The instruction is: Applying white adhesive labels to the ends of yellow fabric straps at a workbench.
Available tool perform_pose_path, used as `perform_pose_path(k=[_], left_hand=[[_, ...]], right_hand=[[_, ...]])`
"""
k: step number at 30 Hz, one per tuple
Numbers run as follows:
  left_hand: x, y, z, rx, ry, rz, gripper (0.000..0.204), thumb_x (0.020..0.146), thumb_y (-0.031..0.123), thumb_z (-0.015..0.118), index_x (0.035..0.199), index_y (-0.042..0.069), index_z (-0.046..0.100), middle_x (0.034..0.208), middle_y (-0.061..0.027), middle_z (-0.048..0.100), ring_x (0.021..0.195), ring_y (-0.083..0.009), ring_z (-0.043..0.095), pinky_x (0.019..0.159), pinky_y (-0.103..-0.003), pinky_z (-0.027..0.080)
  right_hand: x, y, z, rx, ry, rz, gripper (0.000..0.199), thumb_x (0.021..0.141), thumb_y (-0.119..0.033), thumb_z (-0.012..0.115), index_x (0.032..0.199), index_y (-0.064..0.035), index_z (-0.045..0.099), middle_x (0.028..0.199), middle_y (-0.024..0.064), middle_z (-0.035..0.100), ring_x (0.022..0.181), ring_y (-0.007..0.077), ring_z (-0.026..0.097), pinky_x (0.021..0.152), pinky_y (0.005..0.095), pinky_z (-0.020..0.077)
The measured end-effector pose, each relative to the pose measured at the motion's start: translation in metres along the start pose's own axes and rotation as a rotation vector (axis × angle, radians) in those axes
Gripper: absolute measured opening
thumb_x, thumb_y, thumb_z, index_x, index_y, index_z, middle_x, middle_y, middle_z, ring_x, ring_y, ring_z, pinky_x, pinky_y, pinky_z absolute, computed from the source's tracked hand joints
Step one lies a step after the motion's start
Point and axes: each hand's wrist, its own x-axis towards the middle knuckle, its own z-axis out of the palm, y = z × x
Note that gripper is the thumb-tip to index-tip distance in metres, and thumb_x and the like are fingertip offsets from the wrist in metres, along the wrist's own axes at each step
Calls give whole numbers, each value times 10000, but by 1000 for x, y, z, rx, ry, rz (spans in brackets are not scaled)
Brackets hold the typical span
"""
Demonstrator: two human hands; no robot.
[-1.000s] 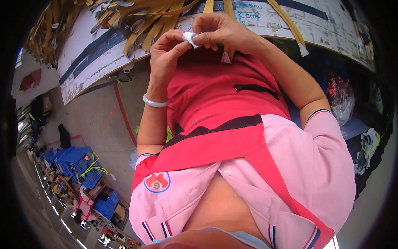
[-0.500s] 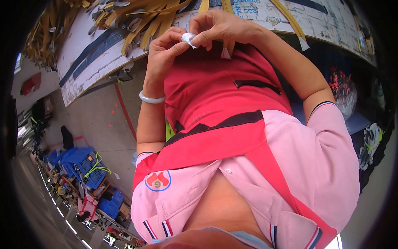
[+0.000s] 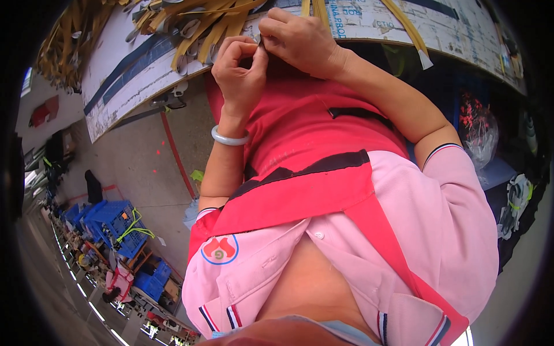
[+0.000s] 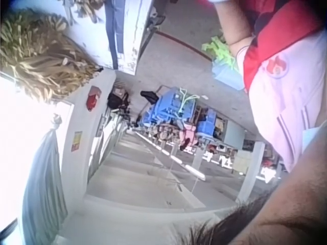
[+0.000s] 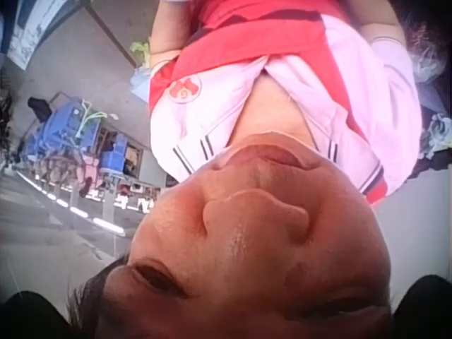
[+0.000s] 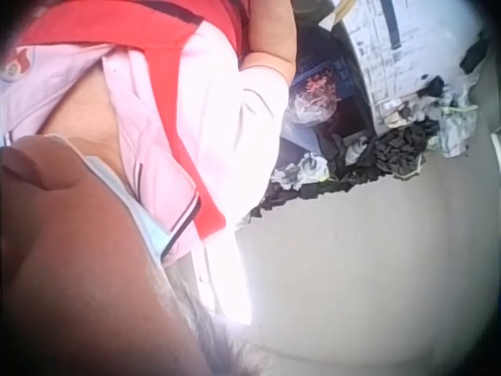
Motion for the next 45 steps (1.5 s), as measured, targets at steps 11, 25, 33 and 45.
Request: perform_pose_path(k=[11,25,33,45], left_hand=[[5,-22,-14,-594,-244,-442,71,870,-31,698,936,-4,703,813,-29,630,835,-96,647,608,-213,549],[42,-33,-83,-229,194,-223,44,978,31,597,1011,6,579,896,-68,632,653,-119,635,600,-222,511],[-10,-28,-71,-122,-202,-288,101,929,15,649,1029,16,667,918,-62,652,763,-144,651,685,-266,528],[-22,14,4,131,-665,386,230,809,73,659,1034,114,684,1068,-66,623,1045,-246,583,906,-351,464]], right_hand=[[-10,24,6,725,-161,424,155,994,-170,613,1063,-32,619,861,7,619,750,58,589,678,208,519],[-22,43,-53,598,-177,495,265,1013,-314,587,891,-78,592,681,-63,504,573,13,491,526,190,418],[-111,80,-24,159,-485,598,377,947,-321,653,1128,9,670,956,124,736,870,223,688,789,356,514],[-77,49,-24,1083,-573,994,267,977,-282,616,984,-16,634,811,47,666,684,104,646,592,205,520]])
